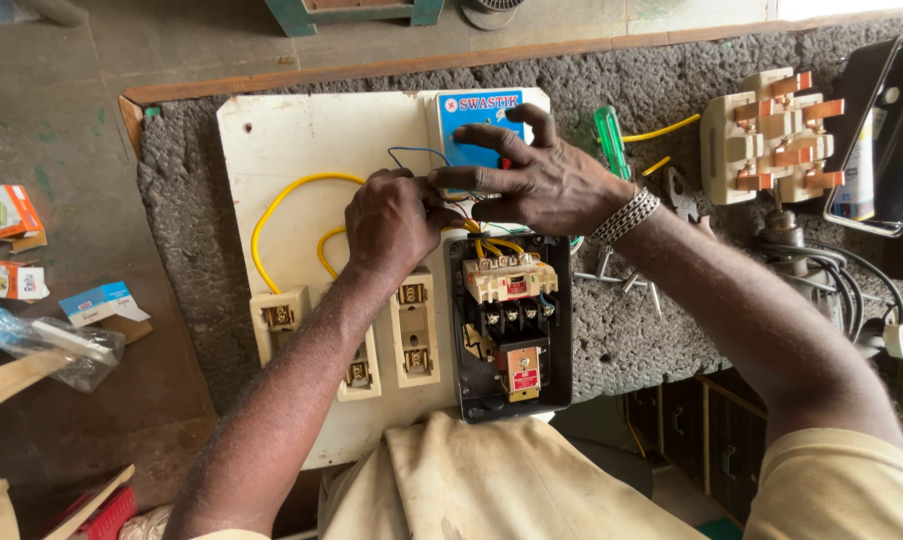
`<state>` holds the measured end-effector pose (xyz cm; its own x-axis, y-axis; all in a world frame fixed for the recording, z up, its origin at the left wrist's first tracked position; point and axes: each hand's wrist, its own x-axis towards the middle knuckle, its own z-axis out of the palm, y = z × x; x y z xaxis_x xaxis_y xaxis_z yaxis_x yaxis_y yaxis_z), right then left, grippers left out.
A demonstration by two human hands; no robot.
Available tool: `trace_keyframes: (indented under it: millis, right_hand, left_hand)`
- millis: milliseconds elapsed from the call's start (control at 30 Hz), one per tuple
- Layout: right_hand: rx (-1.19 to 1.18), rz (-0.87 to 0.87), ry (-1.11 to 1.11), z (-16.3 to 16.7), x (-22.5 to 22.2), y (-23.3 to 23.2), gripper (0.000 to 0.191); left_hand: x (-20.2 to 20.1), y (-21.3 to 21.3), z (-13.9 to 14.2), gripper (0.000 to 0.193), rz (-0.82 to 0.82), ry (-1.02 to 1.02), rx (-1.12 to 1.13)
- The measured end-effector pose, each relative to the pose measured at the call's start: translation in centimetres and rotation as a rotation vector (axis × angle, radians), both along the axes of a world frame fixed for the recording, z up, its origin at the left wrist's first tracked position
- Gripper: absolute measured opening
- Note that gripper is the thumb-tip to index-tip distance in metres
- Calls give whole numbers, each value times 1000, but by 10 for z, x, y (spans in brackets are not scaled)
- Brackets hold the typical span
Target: The person connects yellow, green and white wires to the terminals of a contactor and overload relay mounted in a black enclosure on a workbench, using a screwdriver to loosen and tighten the terminal screws. They route the wires to a blue control unit on the board and press its red button, appearing to test the connections.
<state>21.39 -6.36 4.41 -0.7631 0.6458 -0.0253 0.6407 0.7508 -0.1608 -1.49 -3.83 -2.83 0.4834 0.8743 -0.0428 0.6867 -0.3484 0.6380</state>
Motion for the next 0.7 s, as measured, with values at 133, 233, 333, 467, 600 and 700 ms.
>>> trace_keyframes:
  millis: [133, 233, 333, 467, 600, 700]
  right_hand:
    - [5, 9, 39, -5, -6, -2, 40]
    - [-83, -43, 143, -3, -8, -2, 39]
    - [-82, -33, 232, 9, -5, -5, 26]
    - [-9, 49, 115, 26, 0, -19, 19]
    - [-27, -6, 50, 31, -4, -30, 25]
    - [-25, -29, 28, 30, -8, -31, 36]
  left_hand:
    - [-1, 0, 1, 22, -7, -32, 61]
    - [0, 1, 2, 21, 11, -15, 52]
    - [1, 1, 3, 12, -9, 41, 19]
    - [0, 1, 2, 16, 7, -11, 31]
    - [0, 0, 0, 17, 5, 6, -6]
    - [-1, -1, -3, 21, 0, -8, 32]
